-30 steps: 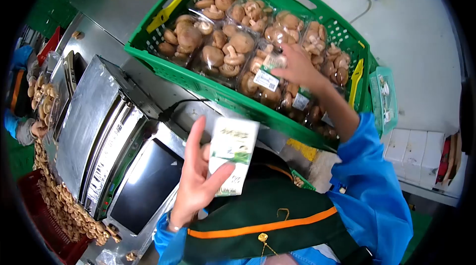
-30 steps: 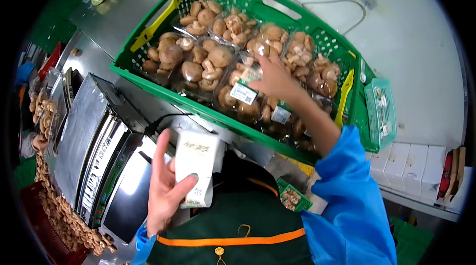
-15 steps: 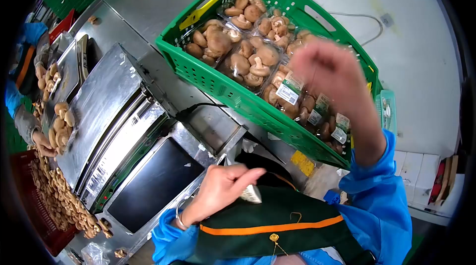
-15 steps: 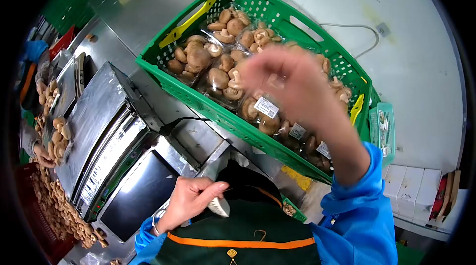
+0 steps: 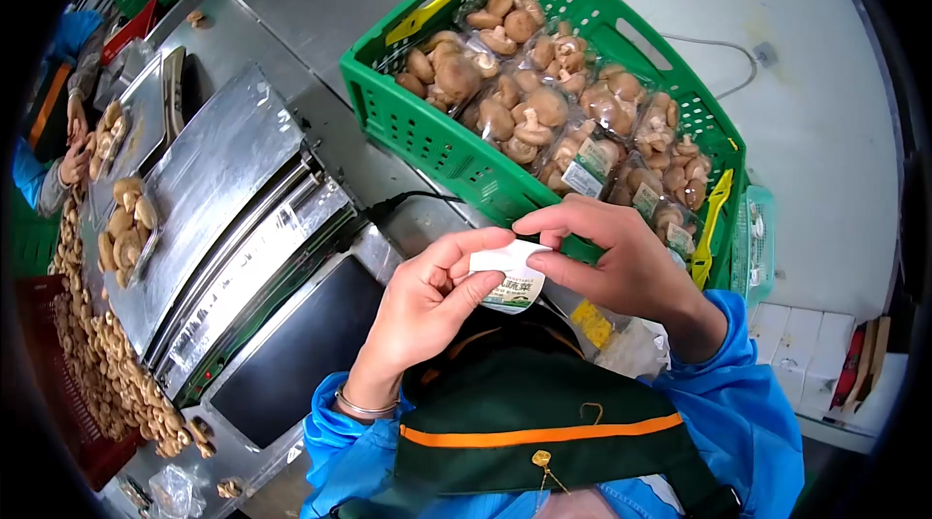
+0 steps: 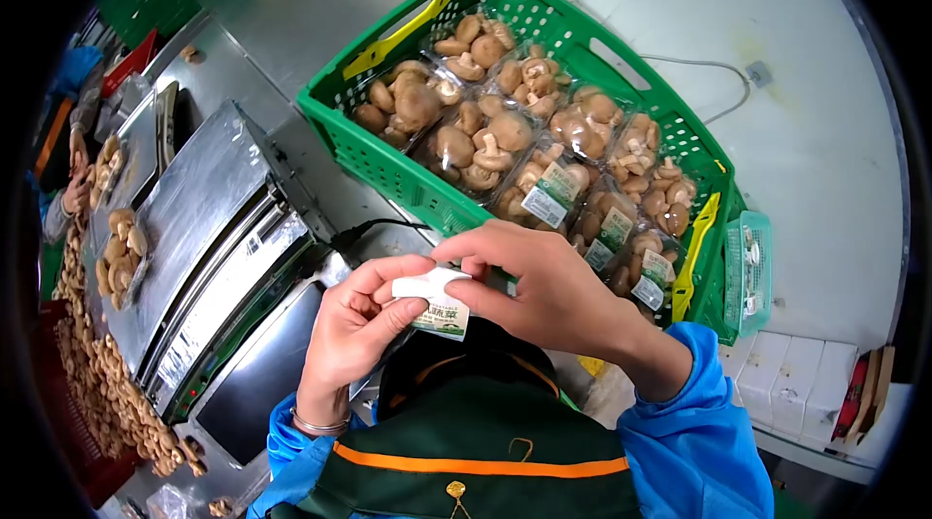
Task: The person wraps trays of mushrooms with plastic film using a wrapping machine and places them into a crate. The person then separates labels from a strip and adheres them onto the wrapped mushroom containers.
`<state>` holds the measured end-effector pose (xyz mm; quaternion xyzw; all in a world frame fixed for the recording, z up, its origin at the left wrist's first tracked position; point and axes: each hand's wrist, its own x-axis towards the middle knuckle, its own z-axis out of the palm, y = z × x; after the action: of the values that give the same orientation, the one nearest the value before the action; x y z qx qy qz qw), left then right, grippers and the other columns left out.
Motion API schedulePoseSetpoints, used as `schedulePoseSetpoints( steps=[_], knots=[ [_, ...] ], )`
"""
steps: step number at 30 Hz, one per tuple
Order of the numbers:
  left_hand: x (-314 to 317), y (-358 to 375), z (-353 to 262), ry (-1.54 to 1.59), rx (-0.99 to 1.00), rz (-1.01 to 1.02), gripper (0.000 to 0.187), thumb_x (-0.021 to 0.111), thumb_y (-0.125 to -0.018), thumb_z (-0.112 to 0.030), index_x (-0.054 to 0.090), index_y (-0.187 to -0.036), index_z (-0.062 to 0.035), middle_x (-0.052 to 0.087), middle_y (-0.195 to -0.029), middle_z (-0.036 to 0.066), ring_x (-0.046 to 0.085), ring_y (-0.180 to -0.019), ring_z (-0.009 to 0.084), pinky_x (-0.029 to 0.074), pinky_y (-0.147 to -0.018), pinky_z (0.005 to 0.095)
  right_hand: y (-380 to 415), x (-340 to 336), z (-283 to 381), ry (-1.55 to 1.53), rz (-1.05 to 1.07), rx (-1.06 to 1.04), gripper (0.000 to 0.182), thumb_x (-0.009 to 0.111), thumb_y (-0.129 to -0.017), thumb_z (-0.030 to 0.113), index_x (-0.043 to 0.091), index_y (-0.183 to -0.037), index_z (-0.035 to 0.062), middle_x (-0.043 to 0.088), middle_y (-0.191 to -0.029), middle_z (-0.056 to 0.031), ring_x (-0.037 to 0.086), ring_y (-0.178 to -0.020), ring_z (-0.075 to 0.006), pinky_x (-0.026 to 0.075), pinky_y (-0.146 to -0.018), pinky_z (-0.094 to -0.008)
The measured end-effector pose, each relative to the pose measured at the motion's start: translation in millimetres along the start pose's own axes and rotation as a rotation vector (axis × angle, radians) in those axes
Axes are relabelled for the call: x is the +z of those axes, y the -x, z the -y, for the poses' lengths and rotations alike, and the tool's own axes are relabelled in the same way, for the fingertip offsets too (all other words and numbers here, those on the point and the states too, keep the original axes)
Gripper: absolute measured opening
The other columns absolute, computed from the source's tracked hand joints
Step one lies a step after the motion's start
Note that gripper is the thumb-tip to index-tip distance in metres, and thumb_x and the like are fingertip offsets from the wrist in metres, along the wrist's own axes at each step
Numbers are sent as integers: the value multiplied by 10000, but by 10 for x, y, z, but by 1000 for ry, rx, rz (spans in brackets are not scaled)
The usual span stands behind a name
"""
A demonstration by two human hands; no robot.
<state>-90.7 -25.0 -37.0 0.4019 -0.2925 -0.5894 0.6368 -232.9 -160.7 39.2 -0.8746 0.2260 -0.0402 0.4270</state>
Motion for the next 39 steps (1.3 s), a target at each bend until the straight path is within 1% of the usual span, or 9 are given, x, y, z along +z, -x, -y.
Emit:
schedulePoseSetpoints(
  steps=[10, 15, 20, 24, 26, 29, 34, 36, 39],
  knots=[
    [235, -148, 31, -82, 32, -31, 211, 557, -876, -100, 567, -1071, -19, 622, -751, -26, 511, -681, 17, 417, -583, 193, 252, 17, -53, -3, -219, -13, 327, 681, -734, 85, 587, -1047, 76, 570, -764, -39, 557, -711, -179, 448, -647, -283],
    [322, -142, -47, -641, 198, -110, 190, 595, -853, -153, 629, -1002, -41, 614, -683, 127, 608, -576, 115, 459, -523, 262, 198, -95, -70, 241, -230, -313, 193, 687, -715, 60, 640, -902, 78, 575, -723, -49, 565, -675, -206, 425, -662, -287],
    [216, 50, 196, -392, -372, 29, 304, 597, -854, -302, 667, -912, -12, 664, -704, 40, 594, -668, 51, 475, -599, 243, -336, -705, -448, -213, -504, 133, 203, 672, -735, 81, 628, -918, 4, 629, -789, -31, 558, -717, -85, 445, -654, -232],
    [298, 116, -44, 152, -122, -109, 624, 596, -828, -31, 279, -1365, -61, 624, -1006, 115, 599, -846, 120, 479, -730, 268, -1066, -412, -1661, -157, -268, 386, 367, 694, -709, 151, 580, -1011, -24, 613, -909, -95, 578, -747, -164, 467, -708, -282],
    [276, 239, -159, 178, 76, -96, 840, 545, -787, 101, -4, -1405, -48, 513, -1191, 158, 533, -1052, 223, 417, -884, 319, -983, -234, -1756, 468, -595, 251, 448, 711, -684, 171, 564, -1065, -13, 527, -1053, -149, 568, -861, -246, 457, -791, -350],
    [196, 388, -183, 18, 76, -105, 665, 531, -774, 108, 253, -1365, -17, 446, -1269, 153, 403, -1201, 205, 314, -987, 319, -873, -233, -1692, 329, -371, 141, 603, 707, -700, 274, 478, -1198, 22, 443, -1134, -181, 495, -1016, -335, 403, -884, -383],
    [402, 238, -180, 154, 101, -148, 333, 507, -897, -65, 453, -1216, 11, 586, -1067, 68, 518, -943, 63, 416, -795, 196, -803, -375, -1329, 317, -391, 72, 468, 645, -778, 286, 529, -1137, 10, 510, -1077, -165, 529, -990, -309, 419, -863, -357],
    [346, 217, -147, -105, 171, -187, 251, 549, -878, -80, 537, -1111, 11, 637, -922, 71, 567, -760, 63, 449, -663, 198, -470, -556, -416, -359, 2, 142, 352, 622, -802, 190, 547, -1094, 9, 567, -972, -141, 566, -901, -285, 439, -827, -312],
    [298, 127, -198, -594, 392, -126, 149, 599, -847, -96, 614, -967, -9, 636, -721, 78, 556, -556, 87, 439, -518, 218, -90, -363, 220, -151, 231, -237, 223, 683, -722, 59, 640, -939, 38, 629, -869, -90, 591, -815, -173, 463, -752, -305]
  ],
)
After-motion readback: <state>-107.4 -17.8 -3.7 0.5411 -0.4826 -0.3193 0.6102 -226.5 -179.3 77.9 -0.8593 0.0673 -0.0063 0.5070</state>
